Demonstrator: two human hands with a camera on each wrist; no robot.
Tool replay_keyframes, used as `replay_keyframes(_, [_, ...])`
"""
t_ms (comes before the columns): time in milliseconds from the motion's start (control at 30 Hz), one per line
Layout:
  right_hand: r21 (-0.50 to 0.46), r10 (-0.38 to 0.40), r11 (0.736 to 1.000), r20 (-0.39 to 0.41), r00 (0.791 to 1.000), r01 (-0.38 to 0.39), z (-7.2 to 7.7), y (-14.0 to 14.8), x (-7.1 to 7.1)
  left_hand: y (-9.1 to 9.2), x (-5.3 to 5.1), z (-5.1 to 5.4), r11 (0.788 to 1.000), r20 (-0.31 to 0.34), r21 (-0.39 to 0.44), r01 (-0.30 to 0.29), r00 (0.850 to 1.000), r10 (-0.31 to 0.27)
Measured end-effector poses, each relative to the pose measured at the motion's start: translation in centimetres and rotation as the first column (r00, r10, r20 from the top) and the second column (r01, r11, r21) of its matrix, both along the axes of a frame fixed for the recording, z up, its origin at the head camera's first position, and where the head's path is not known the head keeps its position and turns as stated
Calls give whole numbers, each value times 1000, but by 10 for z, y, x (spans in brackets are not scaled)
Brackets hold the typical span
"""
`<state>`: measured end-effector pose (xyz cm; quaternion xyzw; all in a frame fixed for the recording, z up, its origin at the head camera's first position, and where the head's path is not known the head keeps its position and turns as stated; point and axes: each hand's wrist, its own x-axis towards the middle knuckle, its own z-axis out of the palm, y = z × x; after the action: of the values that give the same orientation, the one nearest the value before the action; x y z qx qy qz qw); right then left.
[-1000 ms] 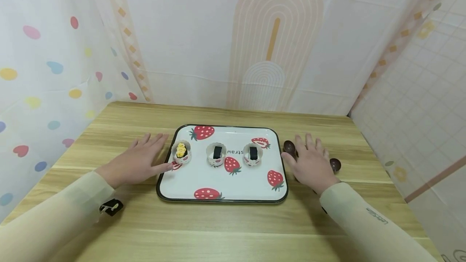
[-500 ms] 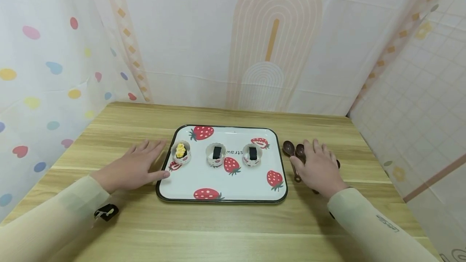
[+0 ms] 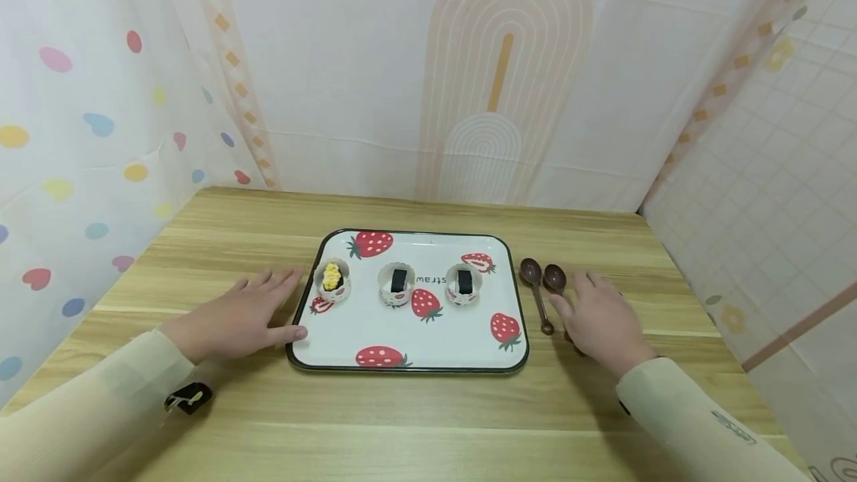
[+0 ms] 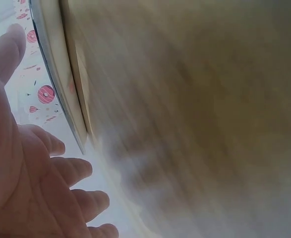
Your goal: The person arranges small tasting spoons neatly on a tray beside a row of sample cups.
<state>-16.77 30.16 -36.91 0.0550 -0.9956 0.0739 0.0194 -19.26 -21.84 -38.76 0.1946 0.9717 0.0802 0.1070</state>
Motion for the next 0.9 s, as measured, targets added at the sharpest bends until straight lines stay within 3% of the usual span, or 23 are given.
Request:
replay_keyframes(233, [-52,-33,998,38,999,35,2,6,5,1,3,-1,1000,31,2,17,999,-17])
replay_keyframes(633, [-25,-41,999,26,999,41,-1,16,11,0,5,0,1000,86,10,21,996,-21])
replay_keyframes(900, [-9,-77,997,83,994,78,0,20,16,0,5,-2,1000,106,-13,20,994,-18])
